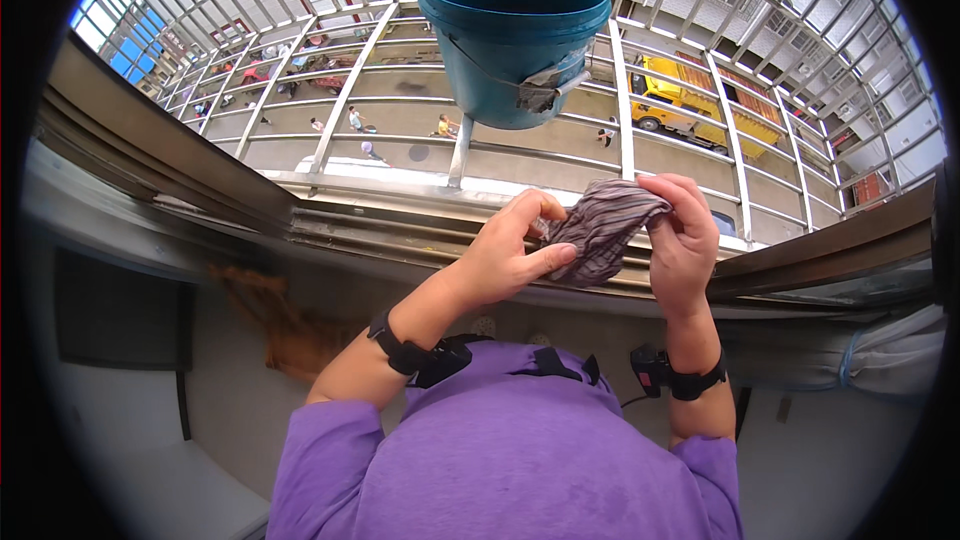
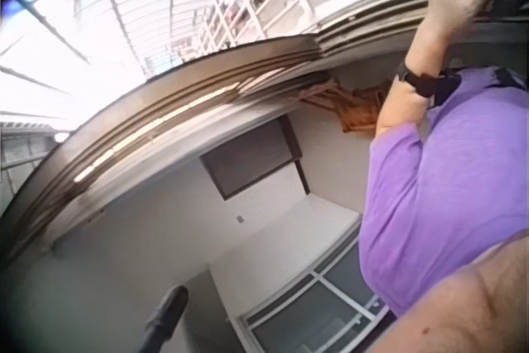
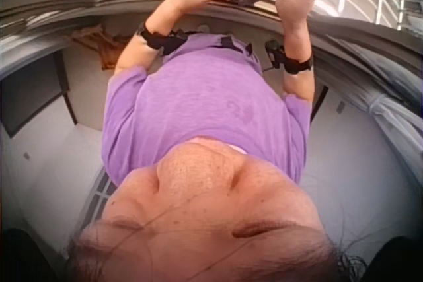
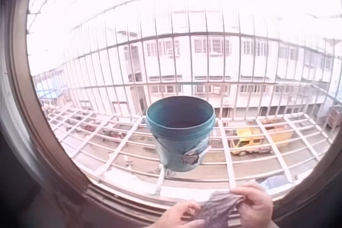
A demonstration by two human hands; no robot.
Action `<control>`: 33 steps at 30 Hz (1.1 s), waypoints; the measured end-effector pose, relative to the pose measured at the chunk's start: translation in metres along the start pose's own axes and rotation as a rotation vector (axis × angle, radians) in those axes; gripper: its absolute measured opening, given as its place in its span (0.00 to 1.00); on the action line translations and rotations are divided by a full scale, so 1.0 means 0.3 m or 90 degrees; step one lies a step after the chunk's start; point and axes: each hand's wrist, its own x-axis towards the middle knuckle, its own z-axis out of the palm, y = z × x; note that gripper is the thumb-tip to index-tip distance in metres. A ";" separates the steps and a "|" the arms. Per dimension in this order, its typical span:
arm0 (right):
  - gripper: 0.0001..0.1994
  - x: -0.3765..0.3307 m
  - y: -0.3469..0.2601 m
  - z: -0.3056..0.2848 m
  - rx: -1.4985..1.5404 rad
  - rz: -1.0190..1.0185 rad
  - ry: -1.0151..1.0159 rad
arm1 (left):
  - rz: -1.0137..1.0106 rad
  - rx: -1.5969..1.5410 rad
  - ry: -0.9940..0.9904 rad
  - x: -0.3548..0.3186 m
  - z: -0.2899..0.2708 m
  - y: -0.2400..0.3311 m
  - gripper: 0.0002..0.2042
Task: The person wipes the metal window frame with a cloth, repeatedly dipping the cloth into a bucket of water and wringing it out. They clean along the frame's edges and corners, occasionally adjusting their grip and position.
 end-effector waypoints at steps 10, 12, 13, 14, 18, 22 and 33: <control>0.07 0.059 -0.182 -0.057 0.207 -0.095 0.024 | 0.132 -0.081 0.034 0.087 -0.044 0.055 0.26; 0.08 0.060 -0.187 -0.091 0.330 -0.015 0.017 | 0.116 -0.106 0.037 0.078 -0.108 0.098 0.18; 0.08 0.062 -0.193 -0.096 0.395 -0.003 -0.028 | 0.188 -0.038 0.064 0.078 -0.135 0.113 0.19; 0.07 0.054 -0.185 -0.092 0.358 0.027 -0.004 | 0.230 0.029 0.063 0.074 -0.164 0.128 0.19; 0.14 0.002 -0.096 -0.043 0.113 0.069 -0.012 | 0.346 0.250 0.036 0.081 -0.232 0.134 0.24; 0.19 -0.040 0.000 0.048 -0.302 0.011 -0.107 | 0.245 0.410 -0.123 0.082 -0.225 -0.019 0.24; 0.16 -0.165 0.011 0.092 -0.412 -0.230 -0.074 | -0.138 0.046 -0.347 0.135 -0.057 0.065 0.21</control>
